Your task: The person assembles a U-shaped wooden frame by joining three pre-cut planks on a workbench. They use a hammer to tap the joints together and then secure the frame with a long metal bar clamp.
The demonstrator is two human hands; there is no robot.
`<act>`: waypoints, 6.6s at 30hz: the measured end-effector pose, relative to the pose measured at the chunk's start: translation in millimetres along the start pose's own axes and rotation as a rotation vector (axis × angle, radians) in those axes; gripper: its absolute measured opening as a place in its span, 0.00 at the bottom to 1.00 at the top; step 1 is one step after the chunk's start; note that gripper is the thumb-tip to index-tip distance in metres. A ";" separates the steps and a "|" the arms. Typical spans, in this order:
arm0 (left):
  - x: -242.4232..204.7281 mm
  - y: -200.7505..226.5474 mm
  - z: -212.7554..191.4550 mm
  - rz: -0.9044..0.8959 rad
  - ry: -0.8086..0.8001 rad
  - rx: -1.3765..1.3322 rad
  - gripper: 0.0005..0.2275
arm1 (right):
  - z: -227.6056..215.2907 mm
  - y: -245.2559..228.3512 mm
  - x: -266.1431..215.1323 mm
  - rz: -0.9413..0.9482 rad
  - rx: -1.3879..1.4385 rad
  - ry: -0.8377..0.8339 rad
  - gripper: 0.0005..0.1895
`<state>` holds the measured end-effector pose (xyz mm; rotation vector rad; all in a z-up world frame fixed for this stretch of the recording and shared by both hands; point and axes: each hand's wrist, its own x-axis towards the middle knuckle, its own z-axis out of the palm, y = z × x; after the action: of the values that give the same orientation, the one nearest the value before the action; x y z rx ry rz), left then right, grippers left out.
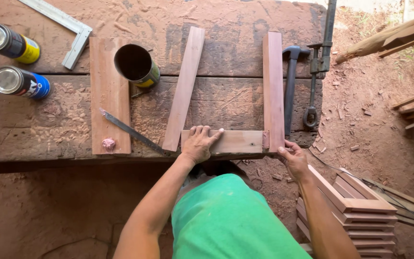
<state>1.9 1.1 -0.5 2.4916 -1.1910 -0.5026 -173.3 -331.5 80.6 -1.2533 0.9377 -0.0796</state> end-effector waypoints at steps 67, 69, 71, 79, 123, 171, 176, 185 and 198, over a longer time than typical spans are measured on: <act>-17.2 -1.6 -40.6 -0.022 0.238 -0.166 0.45 | 152.6 -156.5 -36.8 -0.205 -0.731 0.037 0.17; -30.6 17.8 -92.7 -0.048 0.418 -0.132 0.42 | 149.7 -167.0 -34.6 -0.157 -0.694 -0.061 0.28; -47.9 -0.4 -111.8 -0.141 0.586 -0.062 0.44 | 151.5 -163.4 -37.6 -0.186 -0.696 -0.104 0.28; -57.2 -32.8 -67.1 -0.936 0.276 -0.279 0.40 | 142.0 -86.4 -22.1 -0.187 -0.661 0.218 0.30; -32.6 15.2 -51.1 -1.182 0.374 -0.450 0.44 | -28.3 37.9 69.1 -0.322 -1.049 -0.216 0.41; -57.2 37.2 -77.5 -1.072 0.360 -0.285 0.36 | -94.2 -25.7 -40.0 -0.134 -0.182 -0.150 0.20; -45.5 27.7 -71.5 -1.035 0.357 -0.445 0.31 | -101.9 -29.7 -37.4 0.071 -0.158 0.190 0.07; -54.6 -4.7 -32.1 -1.251 0.259 -0.495 0.42 | -71.3 10.1 -34.6 0.187 -0.261 0.208 0.15; -47.0 6.4 -50.4 -1.249 0.271 -0.580 0.48 | -64.7 -40.3 -33.8 0.228 -0.189 0.128 0.14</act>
<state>-7.5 41.7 54.7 2.3398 0.6630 -0.6150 -219.1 -377.9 132.5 -1.3171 1.2154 0.1122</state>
